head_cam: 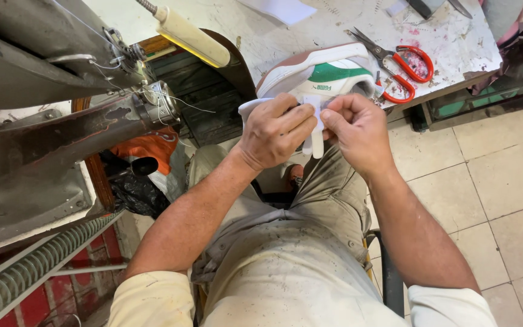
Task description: Repairing a shoe by sewing and trimming excess material using a sewing machine and scissors.
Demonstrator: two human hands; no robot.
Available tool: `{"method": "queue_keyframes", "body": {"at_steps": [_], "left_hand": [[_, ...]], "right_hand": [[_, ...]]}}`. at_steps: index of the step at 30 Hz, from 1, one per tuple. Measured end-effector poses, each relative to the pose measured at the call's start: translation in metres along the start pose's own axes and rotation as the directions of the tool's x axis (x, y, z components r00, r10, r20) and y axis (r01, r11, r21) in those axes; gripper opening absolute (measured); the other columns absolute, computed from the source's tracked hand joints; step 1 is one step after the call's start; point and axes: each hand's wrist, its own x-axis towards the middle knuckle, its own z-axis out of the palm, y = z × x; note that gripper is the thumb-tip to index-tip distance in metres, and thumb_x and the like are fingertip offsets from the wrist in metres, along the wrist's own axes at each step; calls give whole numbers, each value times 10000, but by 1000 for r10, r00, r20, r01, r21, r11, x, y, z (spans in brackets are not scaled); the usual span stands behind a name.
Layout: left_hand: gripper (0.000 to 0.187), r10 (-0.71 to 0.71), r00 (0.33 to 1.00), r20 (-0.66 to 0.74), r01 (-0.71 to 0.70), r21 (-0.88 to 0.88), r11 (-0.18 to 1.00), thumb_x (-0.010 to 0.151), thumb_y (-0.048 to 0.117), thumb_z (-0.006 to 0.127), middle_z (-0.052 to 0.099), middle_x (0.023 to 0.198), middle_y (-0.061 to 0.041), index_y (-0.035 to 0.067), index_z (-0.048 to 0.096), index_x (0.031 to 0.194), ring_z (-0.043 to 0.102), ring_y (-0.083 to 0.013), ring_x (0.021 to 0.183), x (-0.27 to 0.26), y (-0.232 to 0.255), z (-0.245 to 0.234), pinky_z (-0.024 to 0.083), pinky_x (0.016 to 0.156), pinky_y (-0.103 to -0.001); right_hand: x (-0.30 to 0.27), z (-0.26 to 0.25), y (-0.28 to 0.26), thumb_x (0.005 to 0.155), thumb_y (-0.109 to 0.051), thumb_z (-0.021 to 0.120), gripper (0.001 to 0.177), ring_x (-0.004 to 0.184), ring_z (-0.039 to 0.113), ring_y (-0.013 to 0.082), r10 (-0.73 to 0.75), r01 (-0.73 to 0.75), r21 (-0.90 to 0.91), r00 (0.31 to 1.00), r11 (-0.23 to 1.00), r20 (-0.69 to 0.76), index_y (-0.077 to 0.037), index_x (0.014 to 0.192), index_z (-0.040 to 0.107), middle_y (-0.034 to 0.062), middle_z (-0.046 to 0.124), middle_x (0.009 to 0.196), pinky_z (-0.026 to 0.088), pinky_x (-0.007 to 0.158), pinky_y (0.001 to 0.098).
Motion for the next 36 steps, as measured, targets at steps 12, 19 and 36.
{"method": "queue_keyframes", "body": {"at_steps": [12, 19, 36], "left_hand": [[193, -252, 965, 79, 261, -144, 955, 1005, 103, 587, 630, 858, 7, 139, 646, 825, 558, -211, 809, 1, -2, 10, 535, 699, -293], [127, -338, 929, 154, 361, -169, 917, 961, 71, 624, 637, 800, 2, 154, 661, 872, 594, -222, 768, -2, -4, 12, 551, 672, -302], [461, -492, 760, 424, 605, -187, 774, 782, 49, 811, 663, 763, 55, 103, 510, 1128, 674, -300, 797, 9, -15, 10, 469, 654, -440]], "right_hand": [[-19, -9, -38, 827, -157, 830, 380, 957, 624, 369, -613, 692, -253, 718, 676, 329, -7, 1141, 676, 193, 602, 1074, 529, 776, 461], [-11, -1, -36, 904, -28, 802, 150, 952, 667, 380, -697, 726, -291, 685, 624, 212, 14, 1026, 726, 207, 659, 1055, 541, 816, 449], [42, 3, -80, 983, -7, 673, 223, 535, 657, 124, 132, -129, -70, 991, 989, 38, -100, 1131, 536, 48, 619, 633, 433, 406, 212]]}}
